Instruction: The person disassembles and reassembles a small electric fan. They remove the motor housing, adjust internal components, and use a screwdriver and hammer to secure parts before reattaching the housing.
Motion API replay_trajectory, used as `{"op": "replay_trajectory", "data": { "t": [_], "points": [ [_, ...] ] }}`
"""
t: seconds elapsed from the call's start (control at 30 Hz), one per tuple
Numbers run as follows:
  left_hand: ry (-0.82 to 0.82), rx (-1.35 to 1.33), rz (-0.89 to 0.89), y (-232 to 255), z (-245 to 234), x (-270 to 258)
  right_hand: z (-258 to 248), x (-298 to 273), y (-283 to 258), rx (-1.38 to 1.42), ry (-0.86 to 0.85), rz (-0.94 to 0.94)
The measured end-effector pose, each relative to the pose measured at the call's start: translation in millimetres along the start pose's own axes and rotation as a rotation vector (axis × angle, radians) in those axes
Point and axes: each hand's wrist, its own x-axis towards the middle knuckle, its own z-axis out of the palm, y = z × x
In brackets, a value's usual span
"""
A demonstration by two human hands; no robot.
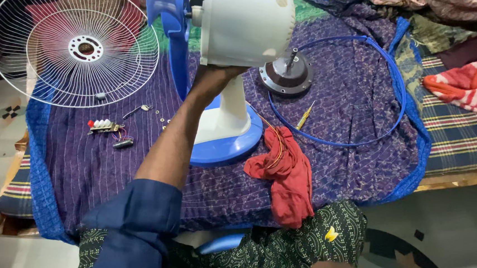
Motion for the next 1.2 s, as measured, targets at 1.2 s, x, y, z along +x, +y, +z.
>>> {"op": "replay_trajectory", "data": {
  "t": [1.2],
  "points": [
    [0.051,-0.044,0.123,-12,6,3,39,-167,290,-0.500,0.213,0.792]
  ]
}}
